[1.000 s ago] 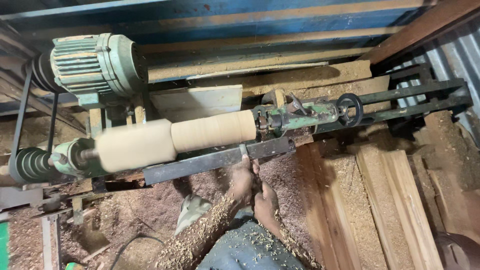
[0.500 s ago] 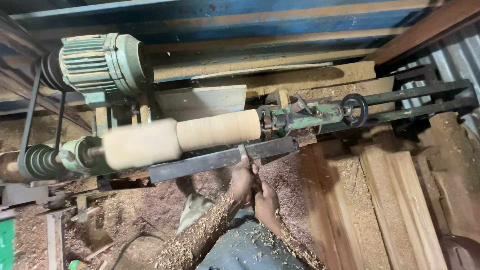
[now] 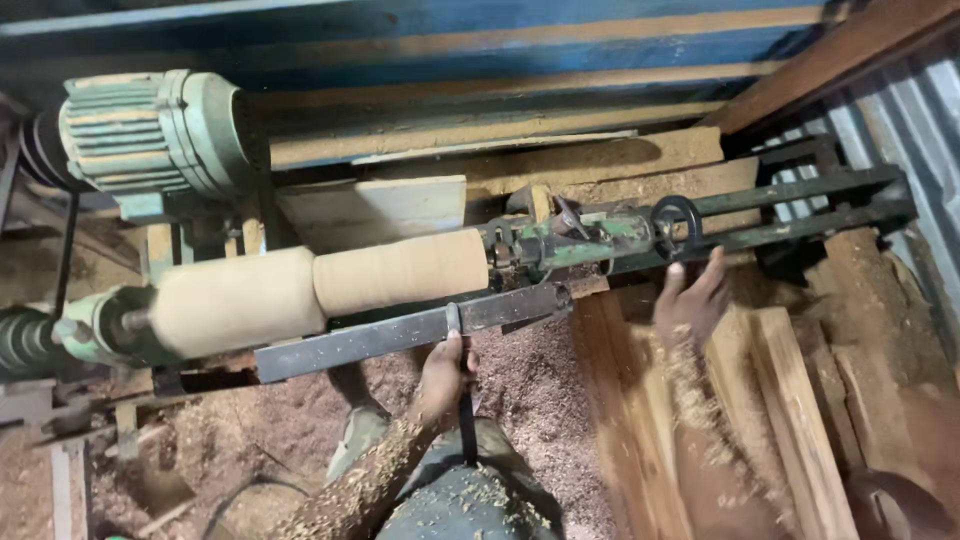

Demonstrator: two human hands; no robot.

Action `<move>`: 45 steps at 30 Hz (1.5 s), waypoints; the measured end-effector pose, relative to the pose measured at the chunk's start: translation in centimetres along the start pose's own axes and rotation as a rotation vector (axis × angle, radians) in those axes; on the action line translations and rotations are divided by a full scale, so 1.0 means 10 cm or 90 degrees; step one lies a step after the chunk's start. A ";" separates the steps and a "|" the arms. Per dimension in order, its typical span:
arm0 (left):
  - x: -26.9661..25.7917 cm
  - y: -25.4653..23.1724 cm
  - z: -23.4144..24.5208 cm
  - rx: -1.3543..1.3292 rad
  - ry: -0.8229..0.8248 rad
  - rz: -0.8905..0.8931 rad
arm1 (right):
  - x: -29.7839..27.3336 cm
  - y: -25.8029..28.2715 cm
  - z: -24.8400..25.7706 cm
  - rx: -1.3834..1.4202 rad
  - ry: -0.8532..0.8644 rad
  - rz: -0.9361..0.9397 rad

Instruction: The person uses a chisel to shape a rotating piece of wood on a lathe. The tool is moved along a guide to carve a cylindrical profile, causing wood shavings to fall to the floor.

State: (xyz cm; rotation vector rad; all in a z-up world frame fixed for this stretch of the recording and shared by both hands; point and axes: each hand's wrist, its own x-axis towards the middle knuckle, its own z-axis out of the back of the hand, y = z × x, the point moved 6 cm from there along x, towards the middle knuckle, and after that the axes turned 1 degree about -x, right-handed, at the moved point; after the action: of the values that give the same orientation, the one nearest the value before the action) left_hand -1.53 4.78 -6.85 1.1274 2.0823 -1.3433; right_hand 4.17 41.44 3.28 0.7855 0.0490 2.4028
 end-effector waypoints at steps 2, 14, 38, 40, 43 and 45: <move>-0.08 0.06 0.01 -0.039 0.004 0.028 | 0.23 -0.24 -0.25 -0.013 0.055 0.108; -0.18 0.11 0.03 0.007 -0.056 -0.029 | 1.26 -0.30 -0.72 0.010 0.661 0.049; -0.35 0.08 -0.17 -0.039 -0.112 -0.019 | 1.71 -0.90 -1.61 0.119 0.241 0.094; -0.34 0.01 -0.22 -0.038 -0.096 0.033 | 1.90 -0.86 -1.67 0.053 0.259 0.036; -0.38 0.07 -0.27 -0.054 -0.095 0.047 | 1.77 -0.73 -1.30 0.224 0.126 -0.106; -0.44 0.06 -0.22 -0.052 -0.086 0.046 | 1.41 -0.67 -0.76 0.492 -0.045 -0.213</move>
State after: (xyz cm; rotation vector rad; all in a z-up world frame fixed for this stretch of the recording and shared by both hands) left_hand 1.73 5.07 -3.09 1.0384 1.9622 -1.2524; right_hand -5.47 55.88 2.96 1.0857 1.0402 2.0057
